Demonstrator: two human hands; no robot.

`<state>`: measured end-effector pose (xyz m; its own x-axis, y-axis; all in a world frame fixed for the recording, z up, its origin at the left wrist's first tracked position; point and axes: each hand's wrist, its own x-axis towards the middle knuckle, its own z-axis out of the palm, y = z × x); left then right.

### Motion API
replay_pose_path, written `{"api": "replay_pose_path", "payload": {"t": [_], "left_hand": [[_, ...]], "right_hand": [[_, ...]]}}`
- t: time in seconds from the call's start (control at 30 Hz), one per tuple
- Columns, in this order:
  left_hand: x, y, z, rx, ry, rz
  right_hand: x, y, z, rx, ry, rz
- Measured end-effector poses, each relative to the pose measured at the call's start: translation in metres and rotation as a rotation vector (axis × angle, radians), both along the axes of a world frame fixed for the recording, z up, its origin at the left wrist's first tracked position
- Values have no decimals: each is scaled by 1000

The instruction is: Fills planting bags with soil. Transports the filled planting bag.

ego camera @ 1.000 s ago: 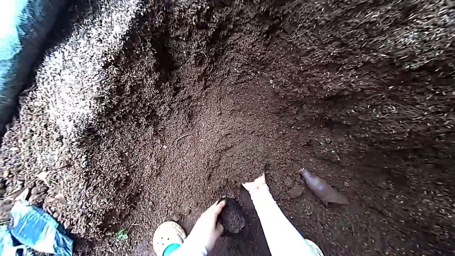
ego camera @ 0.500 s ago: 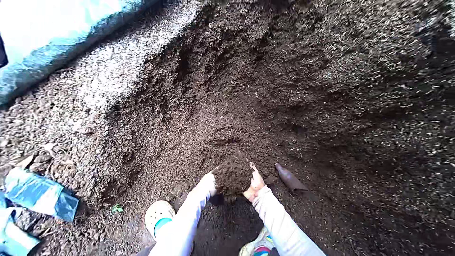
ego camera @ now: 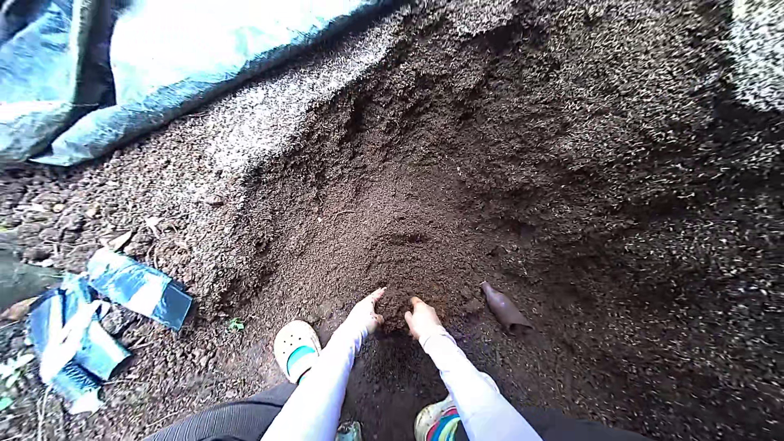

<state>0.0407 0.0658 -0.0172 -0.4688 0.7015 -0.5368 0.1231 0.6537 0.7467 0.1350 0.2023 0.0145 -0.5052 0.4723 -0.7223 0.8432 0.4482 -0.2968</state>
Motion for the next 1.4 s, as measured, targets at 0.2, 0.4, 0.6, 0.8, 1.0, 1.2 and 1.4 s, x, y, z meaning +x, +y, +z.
{"api": "replay_pose_path", "payload": {"t": [0.2, 0.4, 0.6, 0.8, 1.0, 1.2, 1.4], "left_hand": [[-3, -9, 92, 226, -115, 104], [11, -9, 101, 272, -6, 129], [6, 1, 8, 23, 27, 125], [10, -3, 22, 93, -5, 109], [26, -9, 8, 151, 45, 213], [33, -17, 11, -369, -10, 144], [38, -7, 20, -387, 12, 38]], "right_hand": [[5, 6, 89, 150, 218, 124], [26, -3, 90, 243, 453, -49], [3, -4, 3, 143, 179, 45], [18, -6, 9, 140, 258, 0], [12, -5, 26, 205, 218, 166], [-3, -34, 4, 151, 221, 348], [-7, -41, -11, 167, 135, 375]]}}
